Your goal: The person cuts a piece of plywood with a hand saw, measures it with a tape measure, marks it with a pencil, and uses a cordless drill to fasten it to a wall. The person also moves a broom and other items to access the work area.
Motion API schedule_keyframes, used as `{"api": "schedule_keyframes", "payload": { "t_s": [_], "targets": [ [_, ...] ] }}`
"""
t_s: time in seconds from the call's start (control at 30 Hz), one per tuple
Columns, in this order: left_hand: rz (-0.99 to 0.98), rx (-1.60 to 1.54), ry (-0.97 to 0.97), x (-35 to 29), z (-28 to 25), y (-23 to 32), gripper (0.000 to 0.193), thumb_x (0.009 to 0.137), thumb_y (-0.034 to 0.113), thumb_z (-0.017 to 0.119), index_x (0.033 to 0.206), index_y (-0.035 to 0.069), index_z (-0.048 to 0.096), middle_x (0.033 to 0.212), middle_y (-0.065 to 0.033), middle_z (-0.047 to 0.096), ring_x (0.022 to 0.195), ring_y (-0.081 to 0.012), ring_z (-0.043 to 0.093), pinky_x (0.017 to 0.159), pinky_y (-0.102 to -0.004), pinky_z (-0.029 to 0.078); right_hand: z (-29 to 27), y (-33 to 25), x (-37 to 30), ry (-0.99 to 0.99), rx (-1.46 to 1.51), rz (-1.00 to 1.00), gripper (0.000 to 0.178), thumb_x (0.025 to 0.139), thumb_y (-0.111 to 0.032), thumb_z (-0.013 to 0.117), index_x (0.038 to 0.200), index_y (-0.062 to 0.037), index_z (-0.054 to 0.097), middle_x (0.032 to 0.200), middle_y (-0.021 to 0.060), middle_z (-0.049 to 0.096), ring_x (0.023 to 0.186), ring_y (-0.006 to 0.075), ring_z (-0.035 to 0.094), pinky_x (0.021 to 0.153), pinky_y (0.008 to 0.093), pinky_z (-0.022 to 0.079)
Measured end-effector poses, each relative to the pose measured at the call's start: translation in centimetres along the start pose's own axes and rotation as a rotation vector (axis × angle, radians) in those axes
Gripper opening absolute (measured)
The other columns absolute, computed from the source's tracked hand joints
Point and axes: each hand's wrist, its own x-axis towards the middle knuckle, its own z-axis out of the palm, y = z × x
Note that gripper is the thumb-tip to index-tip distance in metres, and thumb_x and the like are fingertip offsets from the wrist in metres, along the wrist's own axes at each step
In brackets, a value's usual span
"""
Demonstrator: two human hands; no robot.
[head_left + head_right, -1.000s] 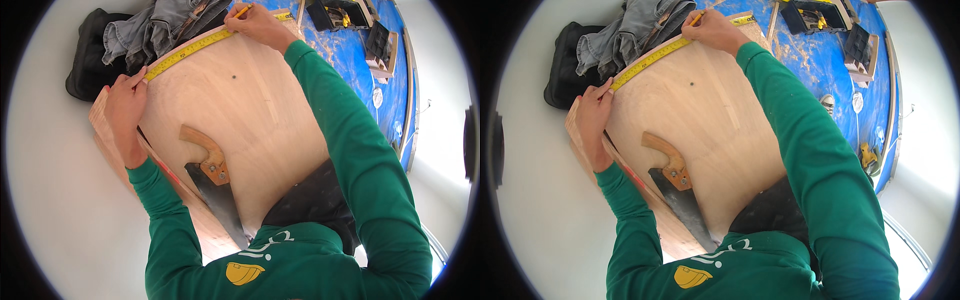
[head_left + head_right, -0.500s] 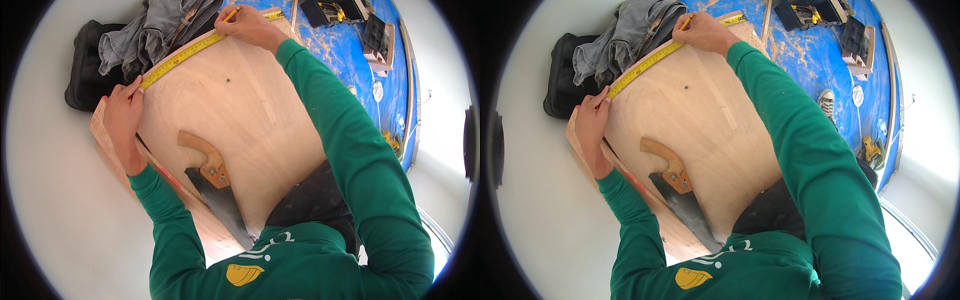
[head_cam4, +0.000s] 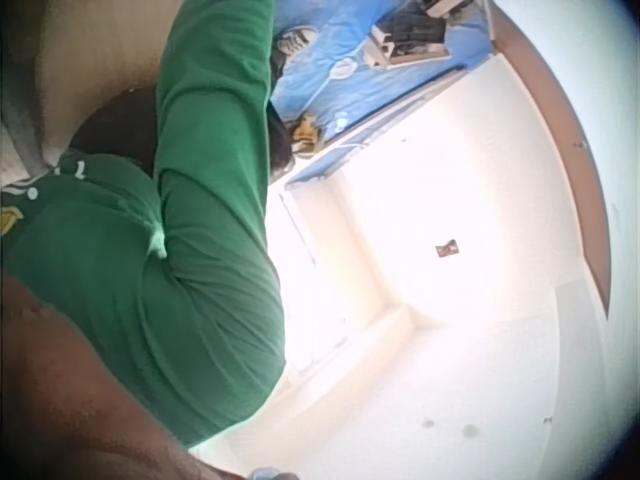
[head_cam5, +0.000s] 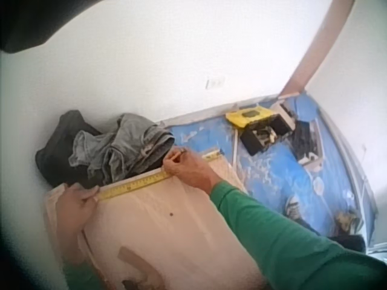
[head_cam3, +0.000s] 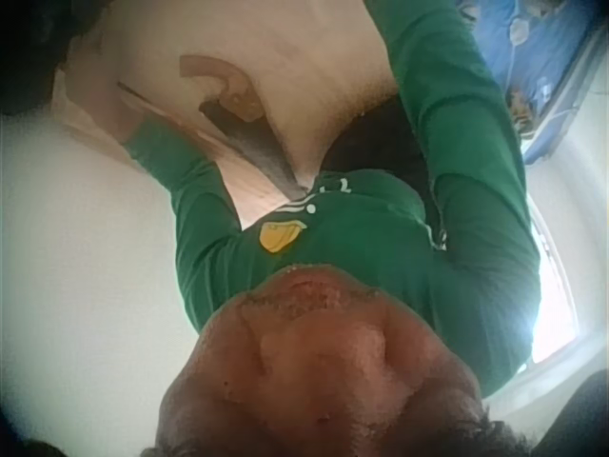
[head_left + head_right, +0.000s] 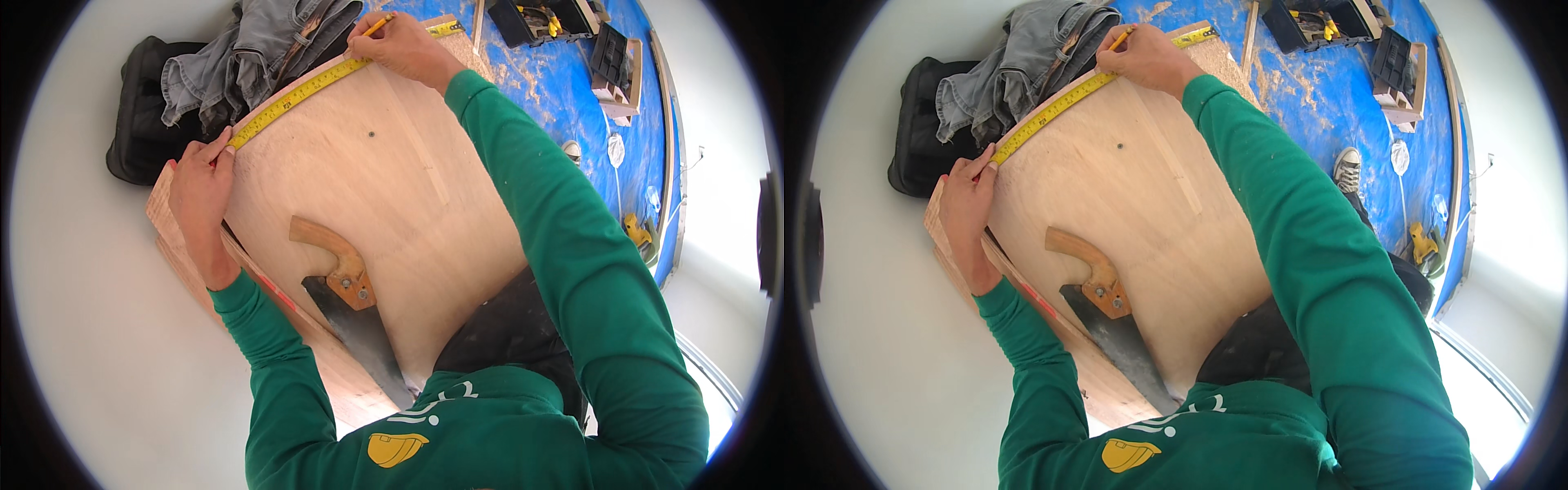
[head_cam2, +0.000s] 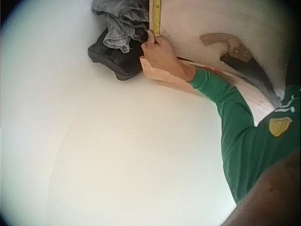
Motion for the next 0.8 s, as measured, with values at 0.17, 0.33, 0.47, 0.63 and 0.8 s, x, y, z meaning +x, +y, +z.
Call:
{"api": "schedule_keyframes", "payload": {
  "t_s": [0.17, 0.33, 0.47, 0.63, 0.8],
  "targets": [
    [0.042, 0.036, 0.042, -0.3, -0.1, 0.3, 0.037, 0.102, 0.032, 0.062, 0.134, 0.028, 0.080, 0.099, -0.0027, 0.068, 0.095, -0.0260, 0.071, 0.108, -0.0422, 0.050, -1.0, -1.1, 0.2, -0.060, 0.062, 0.042, 0.025, 0.092, -0.029, 0.075, 0.092, -0.0042, 0.078, 0.085, 0.0048, 0.075, 0.082, 0.0138, 0.069, 0.076, 0.0313, 0.055],
    [0.038, 0.084, 0.038, -1.6, -1.1, -0.2, 0.036, 0.102, 0.033, 0.061, 0.133, 0.030, 0.080, 0.103, -0.0061, 0.070, 0.100, -0.0292, 0.072, 0.100, -0.0430, 0.054, -3.5, -3.7, -5.1, 0.210, 0.434, 0.166, 0.023, 0.101, -0.024, 0.072, 0.107, -0.0019, 0.076, 0.095, 0.0053, 0.076, 0.086, 0.0123, 0.069, 0.077, 0.0287, 0.056],
    [0.051, 0.083, 0.046, -2.3, -2.1, -0.1, 0.036, 0.101, 0.035, 0.062, 0.132, 0.031, 0.080, 0.106, -0.0091, 0.071, 0.104, -0.0315, 0.073, 0.093, -0.0438, 0.056, -10.6, -5.2, -17.4, 0.332, 0.372, 0.166, 0.021, 0.100, -0.022, 0.075, 0.107, -0.0021, 0.074, 0.093, 0.0040, 0.074, 0.085, 0.0108, 0.068, 0.075, 0.0274, 0.055],
    [0.082, 0.110, 0.046, -4.1, -2.8, 1.2, 0.040, 0.099, 0.039, 0.065, 0.135, 0.029, 0.078, 0.109, -0.0126, 0.072, 0.109, -0.0340, 0.073, 0.099, -0.0482, 0.055, -26.9, -6.8, -41.3, 0.509, -0.026, 0.299, 0.020, 0.104, -0.020, 0.072, 0.113, -0.0025, 0.074, 0.099, 0.0026, 0.070, 0.088, 0.0115, 0.068, 0.081, 0.0271, 0.056],
    [0.152, 0.141, 0.049, -6.8, -3.3, 1.0, 0.044, 0.097, 0.041, 0.064, 0.138, 0.028, 0.077, 0.108, -0.0159, 0.074, 0.105, -0.0364, 0.074, 0.091, -0.0462, 0.056, -39.1, -8.9, -68.5, 1.138, -0.161, 0.537, 0.025, 0.107, -0.026, 0.068, 0.121, -0.0056, 0.072, 0.108, 0.0016, 0.069, 0.100, 0.0106, 0.065, 0.087, 0.0279, 0.053]
  ]
}}
